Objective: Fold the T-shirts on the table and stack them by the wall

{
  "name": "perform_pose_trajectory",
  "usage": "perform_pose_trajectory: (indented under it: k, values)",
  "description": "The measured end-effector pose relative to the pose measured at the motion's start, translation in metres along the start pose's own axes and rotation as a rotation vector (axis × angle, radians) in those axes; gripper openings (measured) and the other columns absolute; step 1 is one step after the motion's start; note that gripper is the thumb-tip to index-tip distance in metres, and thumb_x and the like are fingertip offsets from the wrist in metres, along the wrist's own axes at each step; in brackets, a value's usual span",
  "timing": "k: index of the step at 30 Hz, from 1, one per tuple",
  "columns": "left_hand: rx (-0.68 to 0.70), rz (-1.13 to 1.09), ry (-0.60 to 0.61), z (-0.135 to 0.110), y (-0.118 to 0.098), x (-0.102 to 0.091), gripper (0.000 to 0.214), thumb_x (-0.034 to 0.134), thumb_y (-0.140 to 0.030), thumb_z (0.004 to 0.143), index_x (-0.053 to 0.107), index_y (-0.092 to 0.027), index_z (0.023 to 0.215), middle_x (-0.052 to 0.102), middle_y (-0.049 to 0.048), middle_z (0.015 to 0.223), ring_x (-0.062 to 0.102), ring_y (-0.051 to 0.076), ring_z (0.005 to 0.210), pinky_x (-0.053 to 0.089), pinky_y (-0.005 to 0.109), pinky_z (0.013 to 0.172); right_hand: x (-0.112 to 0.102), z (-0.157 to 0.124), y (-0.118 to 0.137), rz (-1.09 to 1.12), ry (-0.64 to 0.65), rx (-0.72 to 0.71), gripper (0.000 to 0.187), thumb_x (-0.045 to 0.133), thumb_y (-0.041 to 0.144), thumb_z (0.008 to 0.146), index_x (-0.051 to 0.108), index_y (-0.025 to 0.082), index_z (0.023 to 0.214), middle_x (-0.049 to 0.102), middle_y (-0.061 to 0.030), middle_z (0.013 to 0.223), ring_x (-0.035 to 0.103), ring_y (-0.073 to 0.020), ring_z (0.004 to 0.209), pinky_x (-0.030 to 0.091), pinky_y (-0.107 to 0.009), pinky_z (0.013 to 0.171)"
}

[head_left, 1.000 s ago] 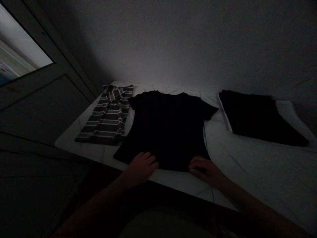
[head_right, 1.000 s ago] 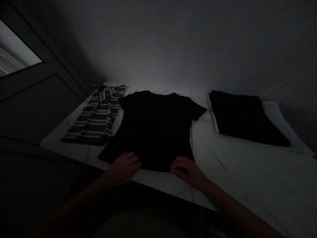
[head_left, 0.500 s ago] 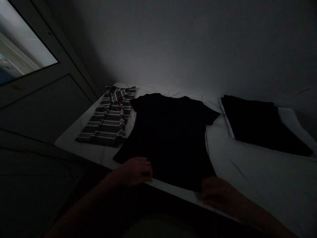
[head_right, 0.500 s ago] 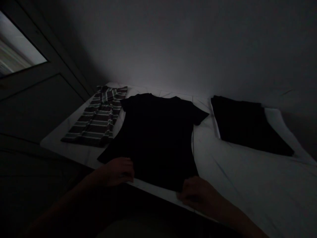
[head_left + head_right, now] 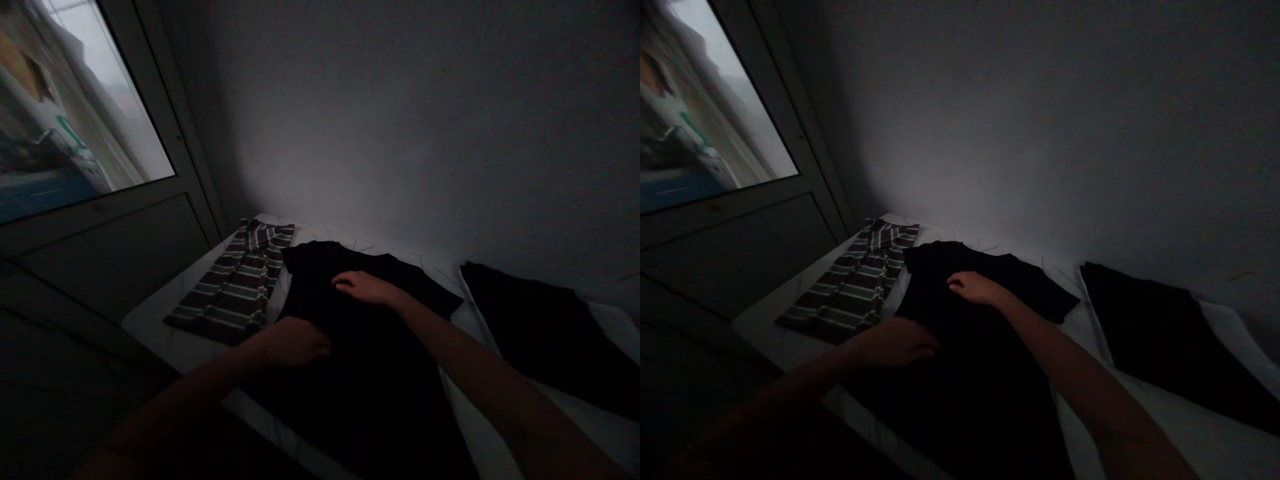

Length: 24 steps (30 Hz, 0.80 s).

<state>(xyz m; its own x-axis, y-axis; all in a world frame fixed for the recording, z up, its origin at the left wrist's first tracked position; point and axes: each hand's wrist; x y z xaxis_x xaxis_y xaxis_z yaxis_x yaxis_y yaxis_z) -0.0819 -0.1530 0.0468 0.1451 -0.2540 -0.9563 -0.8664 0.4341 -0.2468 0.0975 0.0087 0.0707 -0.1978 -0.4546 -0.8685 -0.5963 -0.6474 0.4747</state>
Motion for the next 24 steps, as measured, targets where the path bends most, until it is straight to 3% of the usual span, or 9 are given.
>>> perform_pose_trajectory:
  k: [2,5,7,10,13,16,20,24]
  values:
    - [-0.255,0.045,-0.004,0.041,0.027,-0.031,0.025,0.051,-0.03,0.097,0.075,-0.024,0.098,0.076,0.0043,0.097,0.072,0.021,0.091,0.054,0.031,0.084,0.004,0.063,0.002,-0.067,-0.171,0.145,0.04,0.043,0.018,0.097,0.064,0.017,0.13,0.064,-0.0106,0.135,0.058,-0.0216,0.125,0.042,-0.033,0.107]
    - [-0.619,0.109,-0.207,0.099,0.077,-0.063,0.027,0.047,-0.02,0.096,0.07,-0.019,0.111,0.071,0.0121,0.115,0.066,0.026,0.111,0.052,0.034,0.091,0.017,0.12,0.0,-0.108,-0.284,0.227,0.047,0.03,0.017,0.101,0.053,0.012,0.141,0.051,-0.0158,0.149,0.047,-0.0215,0.137,0.036,-0.034,0.112]
    - [-0.733,0.14,-0.324,0.122,0.11,-0.071,0.035,0.04,-0.018,0.098,0.062,-0.017,0.125,0.063,0.0155,0.129,0.059,0.027,0.122,0.05,0.035,0.095,0.03,0.137,-0.007,-0.13,-0.324,0.267,0.048,0.03,0.021,0.102,0.047,0.01,0.146,0.039,-0.0174,0.156,0.037,-0.0235,0.144,0.03,-0.038,0.116]
    - [-0.872,0.139,-0.42,0.135,0.151,-0.063,0.034,0.044,-0.023,0.097,0.06,-0.015,0.126,0.062,0.0171,0.131,0.057,0.029,0.124,0.049,0.037,0.097,0.049,0.149,-0.027,-0.154,-0.351,0.316,0.054,0.036,0.033,0.103,0.038,0.01,0.152,0.026,-0.0168,0.162,0.024,-0.0277,0.15,0.02,-0.047,0.12]
    - [-0.949,0.102,-0.454,0.137,0.18,-0.046,0.029,0.05,-0.029,0.094,0.065,-0.014,0.115,0.066,0.0169,0.124,0.059,0.031,0.12,0.05,0.038,0.094,0.063,0.159,-0.047,-0.187,-0.359,0.347,0.063,0.032,0.047,0.103,0.031,0.012,0.156,0.021,-0.0146,0.164,0.018,-0.0274,0.152,0.014,-0.047,0.122]
    - [-0.984,0.075,-0.478,0.139,0.195,-0.035,0.032,0.044,-0.03,0.098,0.065,-0.013,0.114,0.067,0.0179,0.122,0.061,0.031,0.119,0.05,0.037,0.092,0.069,0.167,-0.058,-0.215,-0.381,0.343,0.066,0.027,0.053,0.103,0.03,0.015,0.156,0.02,-0.0128,0.165,0.017,-0.0269,0.152,0.013,-0.046,0.122]
    - [-0.996,0.064,-0.504,0.142,0.199,-0.033,0.039,0.033,-0.029,0.102,0.054,-0.008,0.127,0.07,0.0204,0.113,0.066,0.029,0.11,0.05,0.037,0.089,0.072,0.169,-0.061,-0.211,-0.424,0.322,0.067,0.027,0.055,0.102,0.034,0.015,0.155,0.022,-0.013,0.164,0.019,-0.029,0.152,0.014,-0.047,0.122]
    - [-0.954,0.053,-0.491,0.139,0.195,-0.034,0.038,0.053,-0.039,0.095,0.059,-0.012,0.121,0.068,0.0197,0.12,0.061,0.032,0.119,0.046,0.04,0.097,0.072,0.166,-0.06,-0.201,-0.445,0.317,0.067,0.029,0.054,0.102,0.035,0.014,0.155,0.025,-0.0142,0.163,0.021,-0.0298,0.151,0.015,-0.048,0.122]
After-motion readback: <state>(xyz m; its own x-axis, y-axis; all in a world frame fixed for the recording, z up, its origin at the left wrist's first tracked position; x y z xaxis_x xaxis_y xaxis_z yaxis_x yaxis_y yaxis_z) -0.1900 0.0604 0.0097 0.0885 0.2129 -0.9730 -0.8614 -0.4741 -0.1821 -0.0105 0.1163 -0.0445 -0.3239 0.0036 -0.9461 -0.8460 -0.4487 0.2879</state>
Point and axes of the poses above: each hand's wrist, its own z-axis towards the middle knuckle, its own x-axis out of the palm, y = z × x
